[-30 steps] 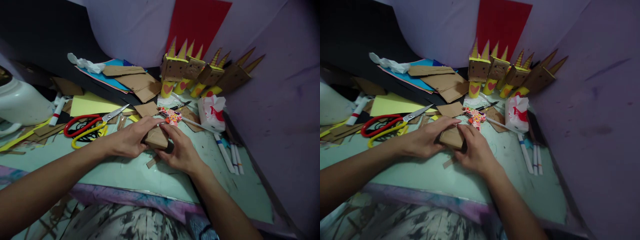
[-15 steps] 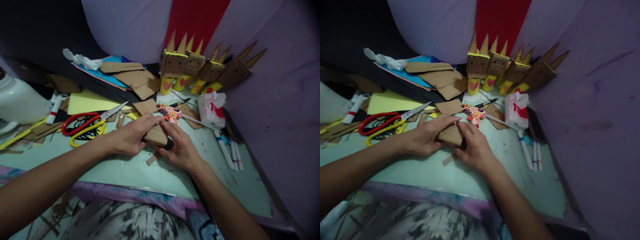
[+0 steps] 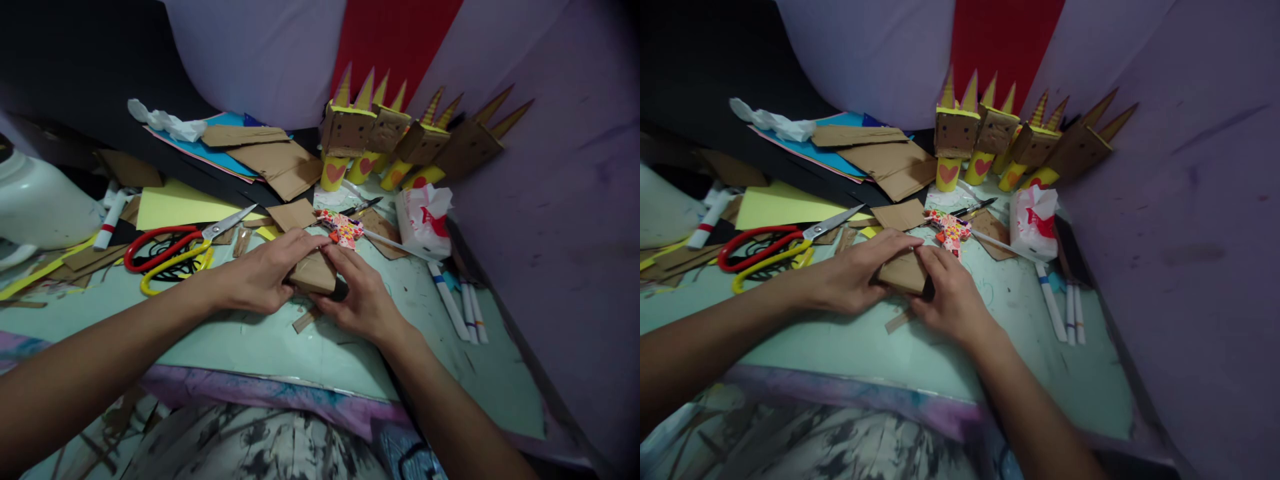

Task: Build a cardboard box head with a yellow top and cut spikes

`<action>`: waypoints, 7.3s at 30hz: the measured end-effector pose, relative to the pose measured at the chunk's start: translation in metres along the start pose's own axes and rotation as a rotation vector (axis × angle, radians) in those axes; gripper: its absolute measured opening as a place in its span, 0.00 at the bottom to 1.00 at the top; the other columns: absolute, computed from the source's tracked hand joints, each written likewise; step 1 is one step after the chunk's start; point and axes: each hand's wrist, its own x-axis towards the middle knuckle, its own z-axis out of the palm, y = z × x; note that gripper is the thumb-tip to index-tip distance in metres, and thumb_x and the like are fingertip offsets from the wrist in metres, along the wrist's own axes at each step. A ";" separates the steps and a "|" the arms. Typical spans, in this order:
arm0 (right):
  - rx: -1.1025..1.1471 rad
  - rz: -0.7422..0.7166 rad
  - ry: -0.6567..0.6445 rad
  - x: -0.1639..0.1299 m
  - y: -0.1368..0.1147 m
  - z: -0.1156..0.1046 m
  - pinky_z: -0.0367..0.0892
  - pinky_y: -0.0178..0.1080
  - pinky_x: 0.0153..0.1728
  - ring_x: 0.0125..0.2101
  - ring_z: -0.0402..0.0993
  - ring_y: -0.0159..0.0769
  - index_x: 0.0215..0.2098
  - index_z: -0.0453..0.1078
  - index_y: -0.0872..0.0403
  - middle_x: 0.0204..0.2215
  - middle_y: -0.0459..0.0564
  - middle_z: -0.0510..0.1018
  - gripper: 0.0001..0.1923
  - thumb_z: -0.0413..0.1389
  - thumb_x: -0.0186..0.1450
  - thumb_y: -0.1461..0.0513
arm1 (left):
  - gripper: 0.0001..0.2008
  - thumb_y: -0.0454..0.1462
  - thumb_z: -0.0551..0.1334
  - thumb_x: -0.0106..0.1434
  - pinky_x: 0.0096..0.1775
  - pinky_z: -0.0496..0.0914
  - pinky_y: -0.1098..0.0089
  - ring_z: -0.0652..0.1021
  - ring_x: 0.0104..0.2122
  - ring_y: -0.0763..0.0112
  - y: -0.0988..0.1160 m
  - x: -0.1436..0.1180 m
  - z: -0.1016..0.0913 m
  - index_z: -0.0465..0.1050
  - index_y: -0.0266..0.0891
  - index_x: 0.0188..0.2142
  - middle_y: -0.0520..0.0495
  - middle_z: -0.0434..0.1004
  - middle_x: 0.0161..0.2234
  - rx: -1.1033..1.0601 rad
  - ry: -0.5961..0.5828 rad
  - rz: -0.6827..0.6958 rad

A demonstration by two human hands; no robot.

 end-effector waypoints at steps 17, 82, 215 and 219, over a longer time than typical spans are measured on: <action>0.024 -0.008 0.031 0.001 -0.001 0.002 0.68 0.52 0.47 0.48 0.69 0.51 0.58 0.56 0.51 0.48 0.59 0.71 0.33 0.58 0.55 0.63 | 0.38 0.25 0.58 0.47 0.54 0.62 0.57 0.66 0.53 0.58 0.000 0.001 -0.001 0.51 0.41 0.59 0.41 0.63 0.51 -0.014 -0.001 0.001; 0.014 0.002 -0.056 -0.002 -0.001 -0.014 0.68 0.52 0.48 0.50 0.70 0.51 0.57 0.61 0.56 0.49 0.63 0.72 0.31 0.61 0.55 0.63 | 0.09 0.32 0.58 0.59 0.30 0.69 0.74 0.76 0.27 0.73 -0.004 -0.011 -0.014 0.76 0.33 0.36 0.47 0.80 0.30 0.056 0.689 -0.258; 1.391 0.645 0.266 0.013 -0.031 0.002 0.67 0.45 0.45 0.45 0.72 0.47 0.46 0.72 0.54 0.46 0.56 0.76 0.34 0.69 0.44 0.48 | 0.27 0.30 0.63 0.39 0.43 0.71 0.64 0.77 0.43 0.58 0.022 -0.005 -0.006 0.76 0.38 0.43 0.44 0.79 0.45 -1.723 0.364 -0.494; 1.561 0.754 0.301 0.009 -0.033 0.016 0.68 0.36 0.25 0.23 0.72 0.33 0.55 0.65 0.51 0.31 0.49 0.78 0.39 0.67 0.48 0.49 | 0.28 0.31 0.62 0.39 0.45 0.70 0.63 0.77 0.44 0.57 0.020 -0.004 -0.004 0.77 0.39 0.43 0.44 0.79 0.46 -1.754 0.405 -0.494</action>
